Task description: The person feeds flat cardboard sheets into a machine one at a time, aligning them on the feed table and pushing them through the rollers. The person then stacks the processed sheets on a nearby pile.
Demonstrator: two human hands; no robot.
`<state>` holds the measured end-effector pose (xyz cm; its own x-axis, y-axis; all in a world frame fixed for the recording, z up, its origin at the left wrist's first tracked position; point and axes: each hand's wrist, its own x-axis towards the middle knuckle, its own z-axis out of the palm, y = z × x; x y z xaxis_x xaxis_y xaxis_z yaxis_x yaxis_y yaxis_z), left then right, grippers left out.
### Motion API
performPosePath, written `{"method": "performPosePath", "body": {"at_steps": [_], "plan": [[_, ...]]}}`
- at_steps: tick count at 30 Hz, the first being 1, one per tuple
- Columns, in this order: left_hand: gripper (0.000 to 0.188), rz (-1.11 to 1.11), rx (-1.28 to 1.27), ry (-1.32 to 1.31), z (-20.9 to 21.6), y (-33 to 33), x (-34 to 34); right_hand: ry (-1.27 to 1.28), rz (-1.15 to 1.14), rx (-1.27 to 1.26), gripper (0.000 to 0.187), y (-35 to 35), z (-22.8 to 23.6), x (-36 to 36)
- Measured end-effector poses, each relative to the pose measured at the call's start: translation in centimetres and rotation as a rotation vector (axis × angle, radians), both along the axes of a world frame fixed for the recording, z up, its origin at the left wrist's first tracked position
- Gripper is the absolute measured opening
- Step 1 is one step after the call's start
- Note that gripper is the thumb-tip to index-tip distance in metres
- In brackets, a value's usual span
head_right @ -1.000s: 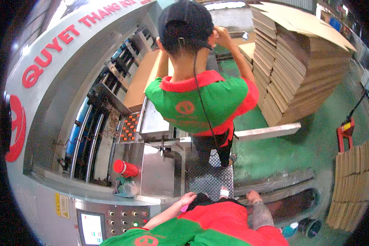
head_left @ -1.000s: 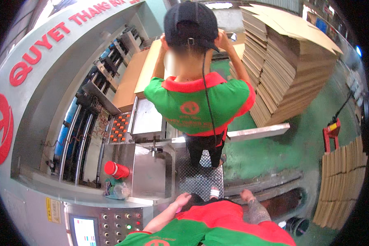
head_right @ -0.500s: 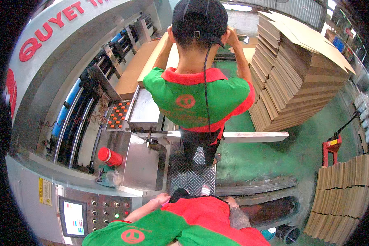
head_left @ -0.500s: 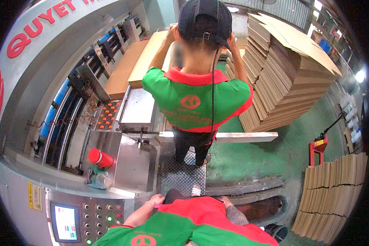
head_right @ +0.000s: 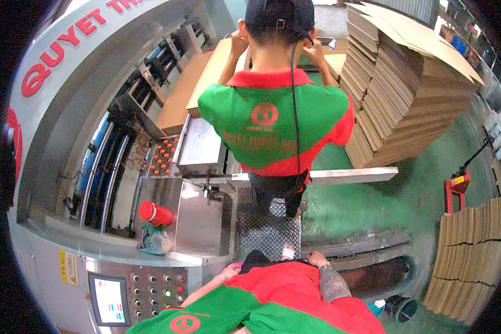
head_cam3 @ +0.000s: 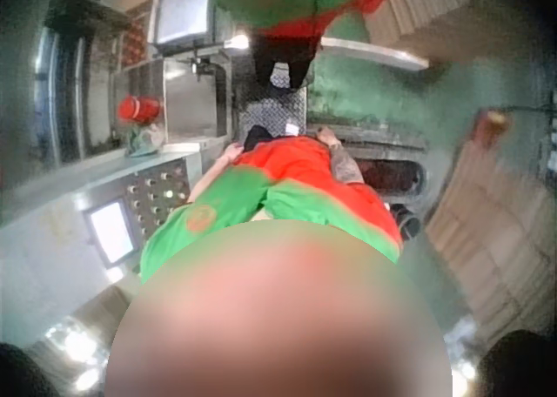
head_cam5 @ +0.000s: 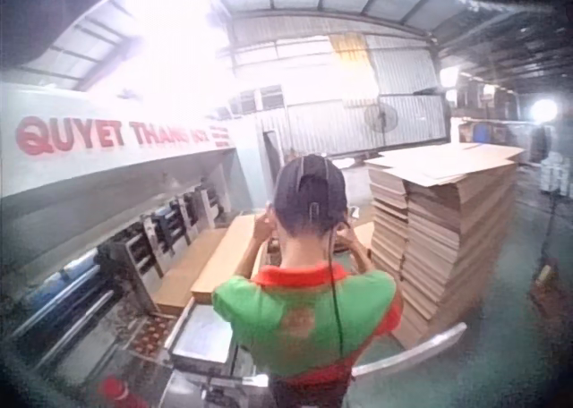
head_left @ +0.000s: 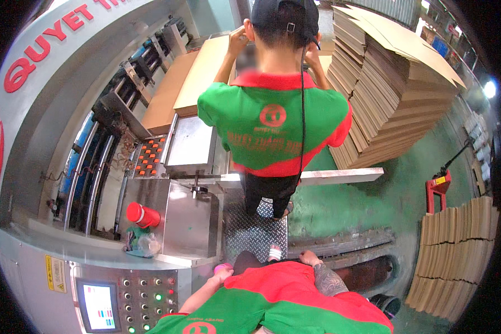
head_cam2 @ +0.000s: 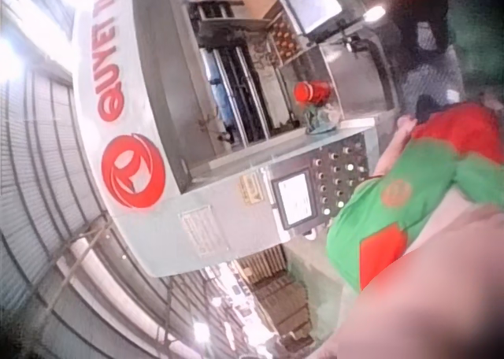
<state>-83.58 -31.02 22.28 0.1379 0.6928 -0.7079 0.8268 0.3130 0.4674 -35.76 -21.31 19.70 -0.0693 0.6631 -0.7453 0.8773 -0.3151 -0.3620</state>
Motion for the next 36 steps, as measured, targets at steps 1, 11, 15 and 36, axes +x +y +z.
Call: {"method": "performPosePath", "body": {"at_steps": [1,11,15,36], "plan": [[0.046,0.062,0.047,-0.047,-0.3,0.1,0.2,0.023,-0.017,0.02,0.049,-0.2,-0.2,0.2],[0.051,0.197,-0.13,0.083,0.2,2.0,0.8,0.002,-0.102,-0.03,0.056,-3.0,-3.4,3.0],[0.048,0.207,-0.125,0.094,-0.2,2.4,0.8,-0.018,-0.091,-0.074,0.055,-3.8,-2.0,2.9],[0.058,0.362,-0.202,0.005,2.2,-7.7,-4.8,-0.034,-0.025,-0.08,0.047,-3.6,11.0,-9.1]]}}
